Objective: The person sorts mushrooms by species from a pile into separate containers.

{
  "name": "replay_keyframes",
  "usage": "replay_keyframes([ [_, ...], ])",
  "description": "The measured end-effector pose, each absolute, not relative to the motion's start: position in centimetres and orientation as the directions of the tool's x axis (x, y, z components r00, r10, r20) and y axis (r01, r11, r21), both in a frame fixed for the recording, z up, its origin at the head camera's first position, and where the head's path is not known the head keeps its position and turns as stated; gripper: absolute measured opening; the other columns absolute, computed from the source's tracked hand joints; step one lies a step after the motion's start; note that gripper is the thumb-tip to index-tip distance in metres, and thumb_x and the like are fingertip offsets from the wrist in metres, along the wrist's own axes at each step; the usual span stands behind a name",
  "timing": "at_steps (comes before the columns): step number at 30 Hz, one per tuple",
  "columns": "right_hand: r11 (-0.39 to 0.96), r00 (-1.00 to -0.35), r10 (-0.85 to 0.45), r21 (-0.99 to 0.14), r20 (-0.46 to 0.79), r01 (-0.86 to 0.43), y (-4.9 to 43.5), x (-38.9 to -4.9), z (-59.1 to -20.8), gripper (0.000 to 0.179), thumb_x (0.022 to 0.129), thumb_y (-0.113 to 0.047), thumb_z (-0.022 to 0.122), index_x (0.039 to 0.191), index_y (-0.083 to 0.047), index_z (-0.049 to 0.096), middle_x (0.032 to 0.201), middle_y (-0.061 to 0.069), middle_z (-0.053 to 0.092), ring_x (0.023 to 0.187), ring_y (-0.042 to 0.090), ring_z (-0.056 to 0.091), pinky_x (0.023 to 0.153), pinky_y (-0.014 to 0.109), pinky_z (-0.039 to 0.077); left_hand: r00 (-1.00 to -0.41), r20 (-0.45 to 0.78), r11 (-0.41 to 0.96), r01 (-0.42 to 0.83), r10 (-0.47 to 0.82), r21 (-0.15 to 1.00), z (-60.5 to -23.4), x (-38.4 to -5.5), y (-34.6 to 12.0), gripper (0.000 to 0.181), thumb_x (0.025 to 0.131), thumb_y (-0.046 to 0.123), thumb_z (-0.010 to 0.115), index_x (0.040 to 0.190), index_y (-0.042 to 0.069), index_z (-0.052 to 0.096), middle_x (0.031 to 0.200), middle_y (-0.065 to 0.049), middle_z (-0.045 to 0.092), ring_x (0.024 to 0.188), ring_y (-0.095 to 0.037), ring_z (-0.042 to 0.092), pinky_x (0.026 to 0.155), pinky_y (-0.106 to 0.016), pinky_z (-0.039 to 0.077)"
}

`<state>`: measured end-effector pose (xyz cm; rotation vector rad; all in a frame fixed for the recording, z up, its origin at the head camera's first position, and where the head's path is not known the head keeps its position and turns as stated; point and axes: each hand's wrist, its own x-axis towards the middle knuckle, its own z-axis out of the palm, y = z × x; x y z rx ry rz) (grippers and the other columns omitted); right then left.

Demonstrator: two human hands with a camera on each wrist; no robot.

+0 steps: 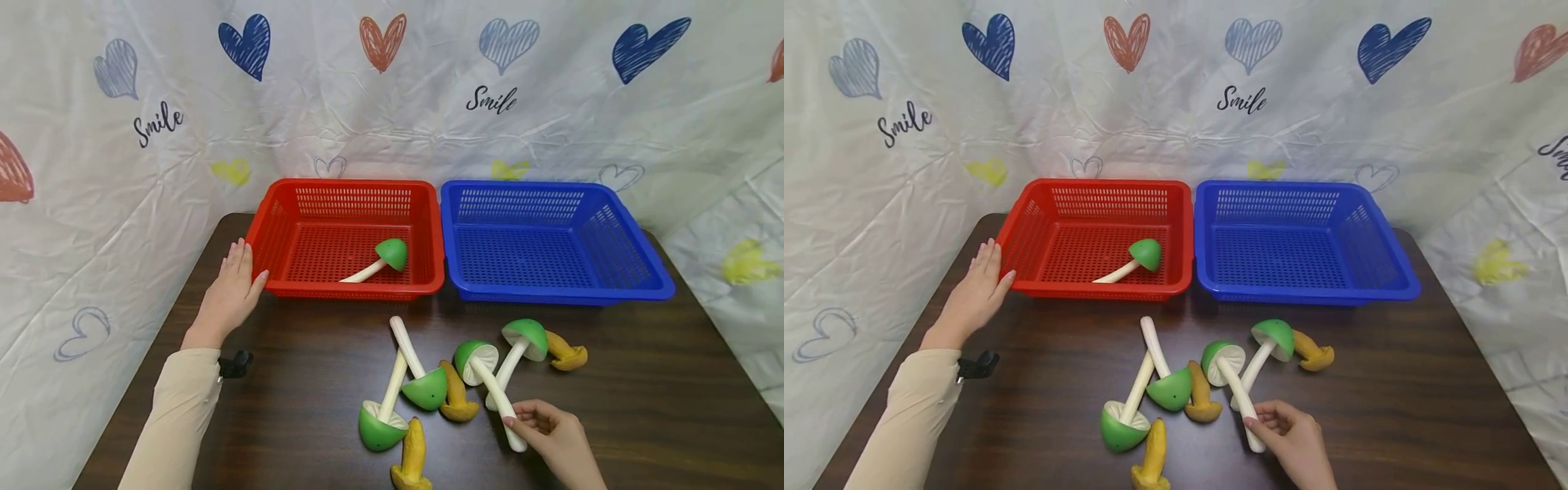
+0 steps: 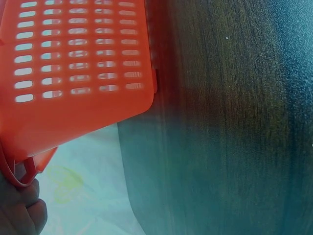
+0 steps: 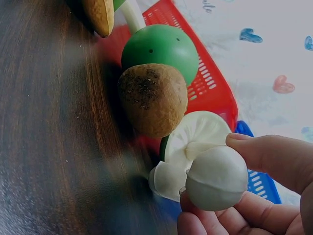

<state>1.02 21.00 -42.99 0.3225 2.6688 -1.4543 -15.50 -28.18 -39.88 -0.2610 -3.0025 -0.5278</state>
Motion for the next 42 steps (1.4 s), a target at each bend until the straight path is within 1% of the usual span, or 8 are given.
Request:
replay_keyframes([
  [5,0.516,-0.969,0.155,-0.821,-0.192,0.245,21.04,1.15,-43.27,0.019,0.077,-0.011,0.077,0.091,0.0,0.07,0.077,0.002,0.067,0.062,0.007,0.06,0.054,0.023,0.049,-0.983,0.103,0.927,0.179,0.153,0.331,-39.78,-15.68,-28.09,0.067,0.101,0.03,0.038,0.143,-0.015,0.012,0.152,-0.03,0.006,0.14,-0.042,0.003,0.111,-0.053,0.009],
  [12,0.512,-0.973,0.155,-0.828,-0.172,0.228,20.99,1.17,-43.23,0.018,0.077,-0.011,0.077,0.09,0.0,0.07,0.076,0.002,0.066,0.063,0.008,0.061,0.055,0.024,0.051,-0.981,0.103,0.928,0.188,0.163,0.322,-39.64,-15.9,-28.0,0.067,0.101,0.031,0.036,0.143,-0.015,0.011,0.152,-0.03,0.005,0.14,-0.041,0.003,0.112,-0.053,0.009],
  [16,0.494,-0.968,0.16,-0.833,-0.194,0.249,20.98,1.11,-43.29,0.019,0.078,-0.012,0.077,0.092,-0.001,0.07,0.077,0.003,0.067,0.064,0.009,0.062,0.056,0.024,0.051,-0.98,0.105,0.928,0.194,0.169,0.318,-39.6,-16.0,-28.0,0.068,0.102,0.032,0.034,0.144,-0.015,0.01,0.152,-0.029,0.004,0.141,-0.041,0.002,0.112,-0.052,0.008],
  [22,0.474,-0.956,0.175,-0.83,-0.237,0.293,21.13,1.37,-43.53,0.021,0.079,-0.012,0.076,0.095,0.0,0.07,0.079,0.004,0.067,0.064,0.009,0.062,0.055,0.024,0.05,-0.98,0.107,0.925,0.195,0.169,0.326,-39.76,-15.71,-28.06,0.066,0.101,0.029,0.036,0.143,-0.016,0.012,0.152,-0.03,0.006,0.141,-0.041,0.003,0.112,-0.052,0.009],
  [28,0.448,-0.961,0.168,-0.851,-0.222,0.275,21.18,1.29,-43.58,0.019,0.08,-0.01,0.075,0.095,0.001,0.07,0.079,0.004,0.067,0.063,0.01,0.062,0.055,0.025,0.051,-0.978,0.124,0.923,0.198,0.166,0.331,-39.93,-15.57,-28.06,0.067,0.101,0.031,0.035,0.144,-0.015,0.012,0.152,-0.03,0.007,0.141,-0.04,0.003,0.112,-0.051,0.009],
  [35,0.448,-0.976,0.149,-0.868,-0.161,0.212,21.44,1.12,-43.79,0.015,0.08,-0.007,0.074,0.092,0.001,0.07,0.074,0.001,0.067,0.061,0.011,0.061,0.052,0.026,0.05,-0.978,0.134,0.924,0.199,0.163,0.327,-39.89,-15.82,-27.97,0.067,0.101,0.032,0.036,0.144,-0.014,0.012,0.152,-0.029,0.008,0.141,-0.039,0.003,0.113,-0.05,0.009],
  [42,0.389,-0.98,0.111,-0.901,-0.163,0.194,21.71,0.59,-43.6,0.015,0.082,-0.005,0.072,0.094,0.004,0.069,0.075,0.001,0.067,0.062,0.012,0.062,0.054,0.026,0.05,-0.978,0.13,0.925,0.195,0.161,0.326,-40.03,-15.92,-28.02,0.066,0.101,0.03,0.036,0.144,-0.014,0.012,0.152,-0.029,0.007,0.141,-0.039,0.003,0.113,-0.05,0.008],
])
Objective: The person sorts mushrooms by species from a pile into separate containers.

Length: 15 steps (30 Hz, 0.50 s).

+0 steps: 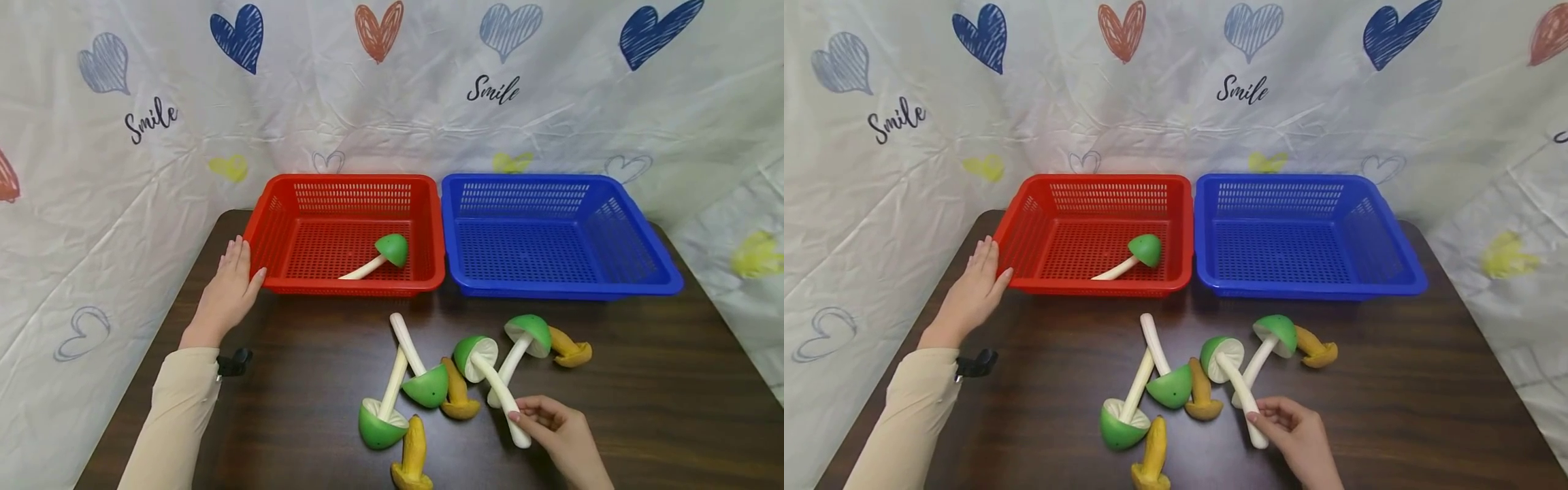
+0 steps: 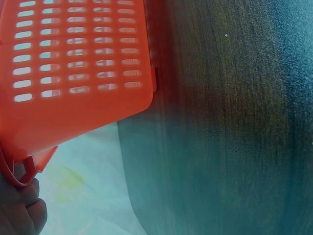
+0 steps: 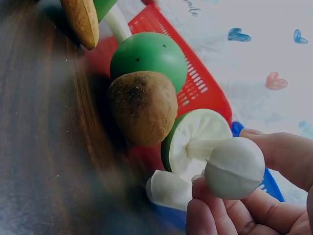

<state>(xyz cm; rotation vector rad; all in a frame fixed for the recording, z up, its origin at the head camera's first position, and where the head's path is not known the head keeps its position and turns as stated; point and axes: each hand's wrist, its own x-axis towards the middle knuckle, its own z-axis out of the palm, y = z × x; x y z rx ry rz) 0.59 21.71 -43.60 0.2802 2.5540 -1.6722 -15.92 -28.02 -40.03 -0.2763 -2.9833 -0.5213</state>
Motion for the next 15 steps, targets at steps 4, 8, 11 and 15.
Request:
replay_keyframes([
  [4,0.353,-0.983,0.106,-0.918,-0.152,0.18,21.8,0.1,-43.2,0.016,0.083,-0.004,0.071,0.095,0.005,0.068,0.076,0.002,0.068,0.064,0.012,0.062,0.055,0.025,0.05,-0.978,0.128,0.925,0.197,0.164,0.326,-40.0,-16.2,-28.0,0.067,0.102,0.033,0.034,0.145,-0.013,0.01,0.153,-0.028,0.006,0.142,-0.038,0.002,0.113,-0.049,0.008],
  [8,0.308,-0.988,0.084,-0.94,-0.129,0.149,22.0,-0.4,-42.7,0.014,0.082,-0.001,0.07,0.094,0.006,0.068,0.075,0.001,0.067,0.065,0.01,0.061,0.054,0.024,0.05,-0.982,0.102,0.927,0.182,0.157,0.327,-40.0,-16.2,-27.9,0.067,0.102,0.032,0.034,0.145,-0.013,0.01,0.153,-0.028,0.005,0.141,-0.039,0.002,0.113,-0.05,0.008],
  [11,0.256,-0.995,0.044,-0.961,-0.093,0.101,22.0,-0.9,-42.3,0.013,0.082,0.002,0.069,0.093,0.007,0.067,0.076,0.001,0.067,0.066,0.009,0.061,0.055,0.023,0.051,-0.984,0.095,0.931,0.175,0.152,0.322,-40.0,-15.9,-28.0,0.067,0.102,0.031,0.034,0.144,-0.014,0.01,0.153,-0.029,0.006,0.141,-0.039,0.002,0.113,-0.05,0.008],
  [15,0.199,-0.999,-0.006,-0.979,-0.052,0.05,21.9,-1.6,-41.8,0.012,0.082,0.005,0.067,0.094,0.007,0.067,0.078,0.001,0.067,0.069,0.008,0.062,0.058,0.022,0.052,-0.982,0.109,0.928,0.183,0.156,0.324,-40.0,-15.7,-28.0,0.066,0.102,0.031,0.034,0.144,-0.015,0.011,0.152,-0.029,0.006,0.141,-0.04,0.003,0.113,-0.05,0.008],
])
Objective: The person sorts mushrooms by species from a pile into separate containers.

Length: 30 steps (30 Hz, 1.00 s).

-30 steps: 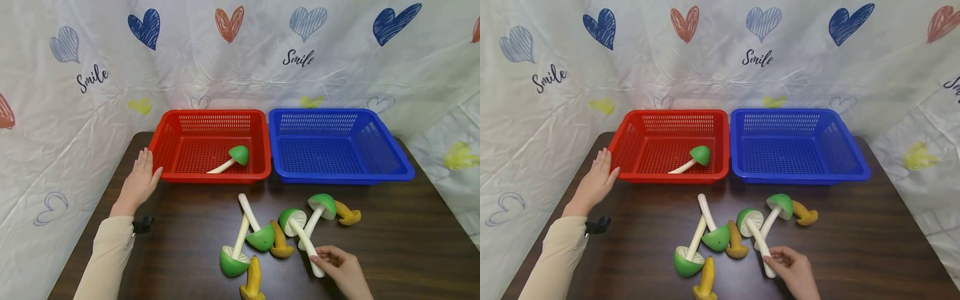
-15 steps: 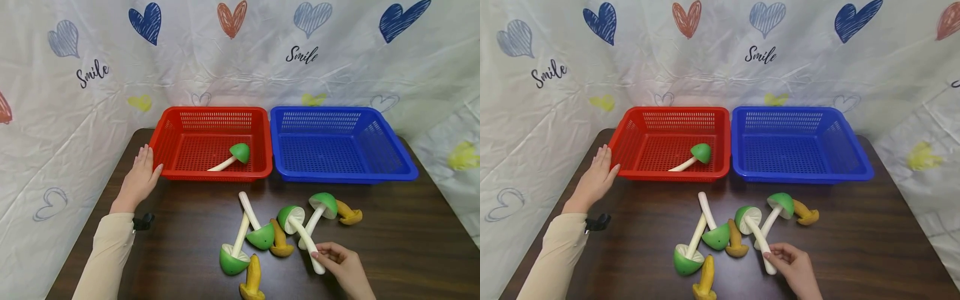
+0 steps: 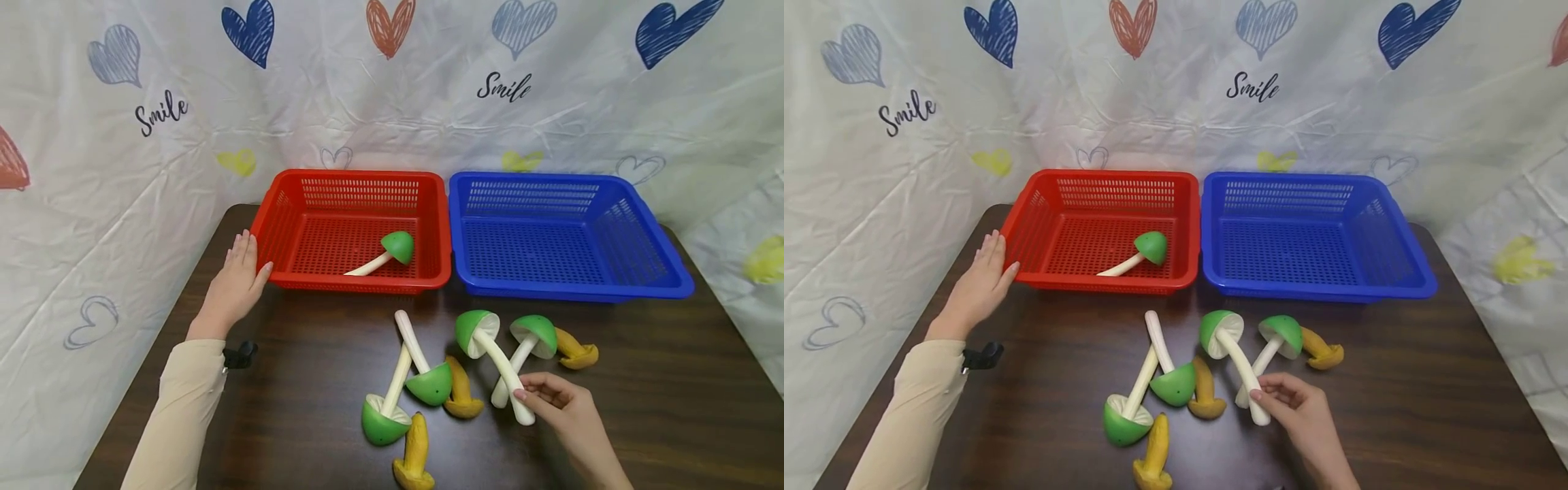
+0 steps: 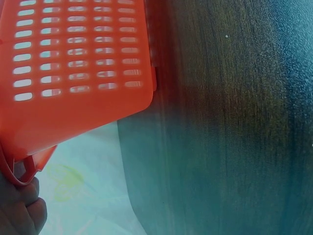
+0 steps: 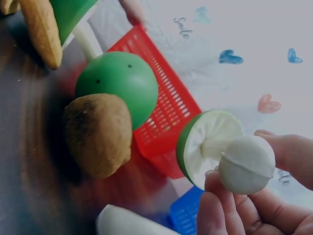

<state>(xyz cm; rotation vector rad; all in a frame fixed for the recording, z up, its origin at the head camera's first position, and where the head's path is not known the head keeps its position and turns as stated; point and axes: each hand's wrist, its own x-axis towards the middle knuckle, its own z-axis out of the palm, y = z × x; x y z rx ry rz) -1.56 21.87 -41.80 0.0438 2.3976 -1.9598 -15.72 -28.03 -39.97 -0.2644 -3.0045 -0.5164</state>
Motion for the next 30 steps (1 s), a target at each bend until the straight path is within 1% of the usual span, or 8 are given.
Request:
replay_keyframes([
  [12,0.054,-0.993,-0.104,-0.997,0.048,-0.053,20.7,-3.1,-40.9,0.021,0.082,0.013,0.063,0.097,0.0,0.069,0.083,0.001,0.068,0.074,0.009,0.064,0.06,0.021,0.053,-0.98,0.123,0.929,0.186,0.153,0.321,-40.1,-15.7,-28.2,0.067,0.102,0.033,0.033,0.143,-0.015,0.013,0.152,-0.029,0.007,0.141,-0.04,0.004,0.113,-0.05,0.009],
  [16,0.095,-0.991,-0.127,-0.994,0.039,-0.052,20.3,-3.7,-40.4,0.018,0.083,0.01,0.064,0.098,0.001,0.069,0.082,0.0,0.069,0.073,0.009,0.064,0.061,0.022,0.053,-0.98,0.127,0.929,0.185,0.151,0.322,-40.1,-15.8,-28.2,0.067,0.102,0.032,0.034,0.143,-0.015,0.012,0.152,-0.029,0.007,0.141,-0.039,0.004,0.113,-0.05,0.009],
  [20,0.164,-0.988,-0.154,-0.986,-0.003,-0.022,19.8,-4.7,-39.9,0.016,0.084,0.003,0.066,0.1,0.003,0.068,0.082,-0.002,0.069,0.072,0.01,0.065,0.063,0.023,0.053,-0.98,0.134,0.93,0.181,0.145,0.321,-40.1,-15.7,-28.2,0.066,0.101,0.031,0.035,0.143,-0.015,0.013,0.152,-0.03,0.008,0.141,-0.04,0.004,0.113,-0.05,0.009],
  [26,0.152,-0.986,-0.163,-0.988,-0.041,0.016,19.0,-6.0,-39.4,0.02,0.086,0.0,0.065,0.104,0.007,0.066,0.085,-0.001,0.068,0.075,0.012,0.065,0.064,0.026,0.054,-0.98,0.134,0.93,0.186,0.15,0.319,-40.0,-15.7,-28.1,0.067,0.102,0.033,0.034,0.143,-0.016,0.013,0.152,-0.03,0.008,0.141,-0.04,0.005,0.113,-0.05,0.01],
  [30,0.137,-0.984,-0.173,-0.99,-0.032,0.008,18.4,-7.1,-38.8,0.022,0.087,-0.001,0.065,0.107,0.01,0.064,0.086,-0.001,0.068,0.077,0.012,0.064,0.065,0.025,0.053,-0.981,0.128,0.933,0.179,0.145,0.313,-40.1,-15.7,-28.0,0.067,0.102,0.033,0.033,0.143,-0.016,0.013,0.152,-0.03,0.008,0.141,-0.04,0.005,0.113,-0.05,0.01],
])
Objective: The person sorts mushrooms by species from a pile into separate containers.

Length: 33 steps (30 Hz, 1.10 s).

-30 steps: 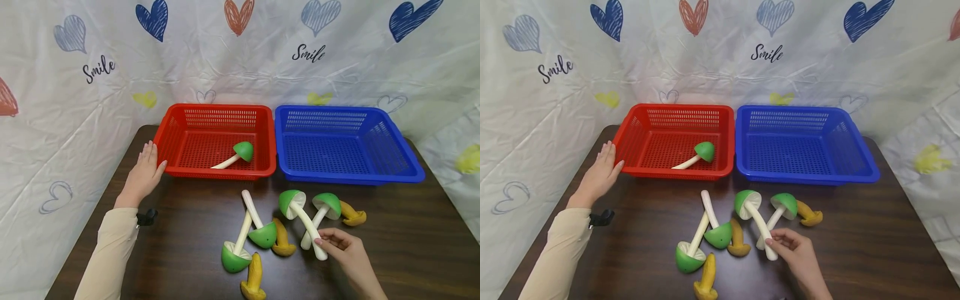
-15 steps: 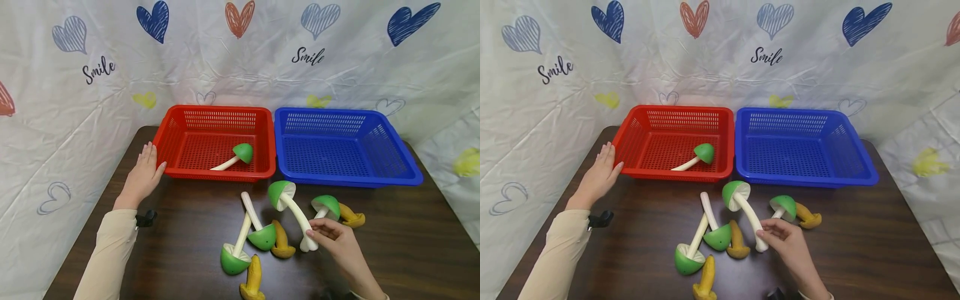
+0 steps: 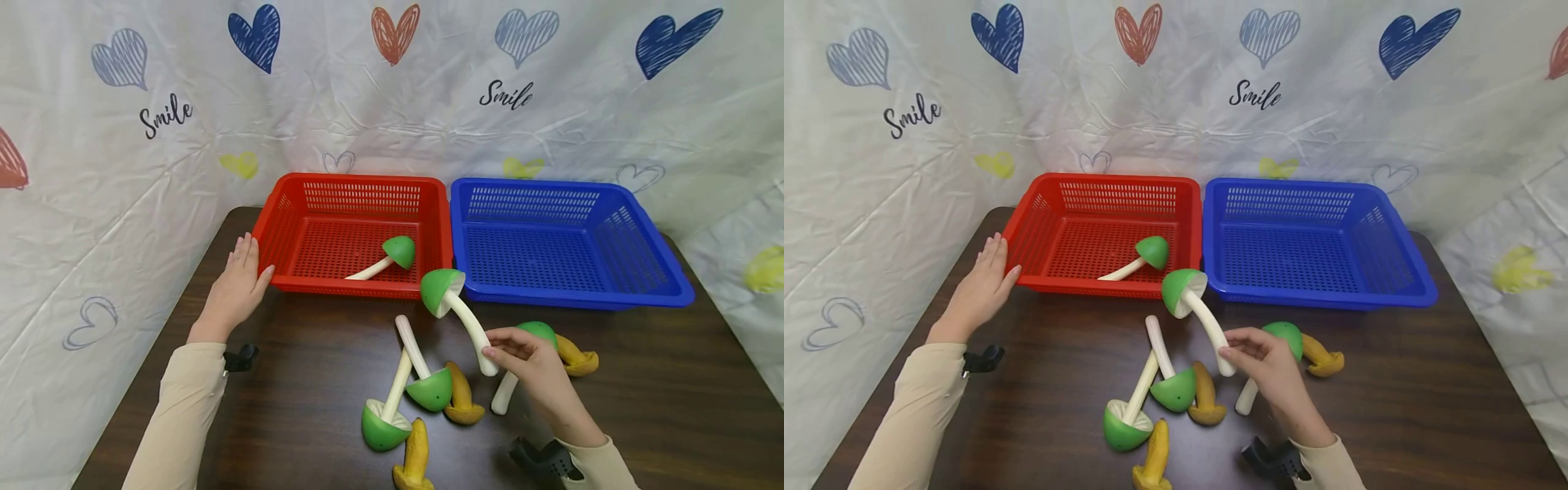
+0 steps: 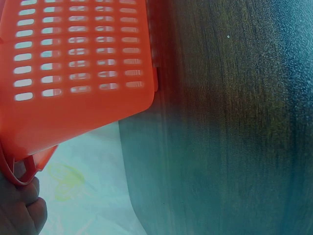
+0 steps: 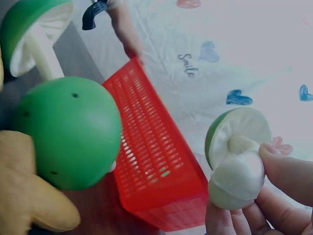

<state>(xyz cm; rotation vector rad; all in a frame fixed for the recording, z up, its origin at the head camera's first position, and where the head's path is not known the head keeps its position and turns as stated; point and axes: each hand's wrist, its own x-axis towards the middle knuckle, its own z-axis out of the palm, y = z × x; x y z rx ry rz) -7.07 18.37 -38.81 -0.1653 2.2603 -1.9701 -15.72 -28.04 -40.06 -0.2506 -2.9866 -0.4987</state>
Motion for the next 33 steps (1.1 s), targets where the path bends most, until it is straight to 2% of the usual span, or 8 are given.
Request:
replay_keyframes([
  [5,0.147,-0.98,-0.197,-0.989,-0.008,-0.021,17.9,-8.7,-38.4,0.026,0.087,-0.002,0.065,0.108,0.013,0.062,0.087,-0.002,0.069,0.079,0.011,0.065,0.069,0.024,0.054,-0.982,0.123,0.931,0.174,0.141,0.32,-40.1,-15.5,-28.1,0.067,0.102,0.032,0.034,0.143,-0.016,0.013,0.152,-0.03,0.007,0.141,-0.04,0.004,0.112,-0.051,0.009],
  [10,0.176,-0.977,-0.212,-0.984,-0.004,-0.034,17.6,-10.2,-38.1,0.028,0.087,-0.008,0.067,0.109,0.01,0.063,0.088,-0.002,0.069,0.08,0.011,0.066,0.072,0.025,0.054,-0.981,0.128,0.93,0.18,0.145,0.321,-40.2,-15.7,-28.2,0.066,0.101,0.028,0.038,0.143,-0.016,0.013,0.152,-0.03,0.008,0.141,-0.041,0.005,0.113,-0.05,0.01],
  [17,0.137,-0.978,-0.21,-0.99,-0.008,-0.022,17.0,-11.7,-37.9,0.029,0.086,-0.011,0.069,0.109,0.007,0.064,0.088,-0.001,0.069,0.08,0.012,0.065,0.073,0.026,0.054,-0.981,0.126,0.925,0.183,0.149,0.332,-40.1,-15.8,-28.2,0.066,0.101,0.028,0.039,0.144,-0.015,0.012,0.152,-0.029,0.007,0.141,-0.04,0.003,0.113,-0.049,0.008],
  [27,0.118,-0.98,-0.195,-0.991,0.036,-0.06,15.8,-13.5,-37.4,0.029,0.086,-0.002,0.066,0.109,0.015,0.06,0.084,-0.004,0.068,0.078,0.009,0.064,0.069,0.024,0.054,-0.983,0.117,0.929,0.174,0.143,0.327,-40.0,-15.9,-28.0,0.066,0.101,0.028,0.038,0.144,-0.014,0.012,0.153,-0.028,0.007,0.141,-0.039,0.003,0.113,-0.05,0.009],
  [33,0.127,-0.978,-0.205,-0.99,0.038,-0.065,15.0,-14.4,-36.9,0.031,0.086,-0.006,0.068,0.11,0.012,0.061,0.085,-0.003,0.069,0.078,0.009,0.064,0.071,0.024,0.054,-0.983,0.118,0.931,0.169,0.138,0.323,-40.1,-16.0,-28.0,0.066,0.1,0.027,0.039,0.144,-0.014,0.012,0.153,-0.028,0.007,0.141,-0.039,0.003,0.113,-0.05,0.009],
])
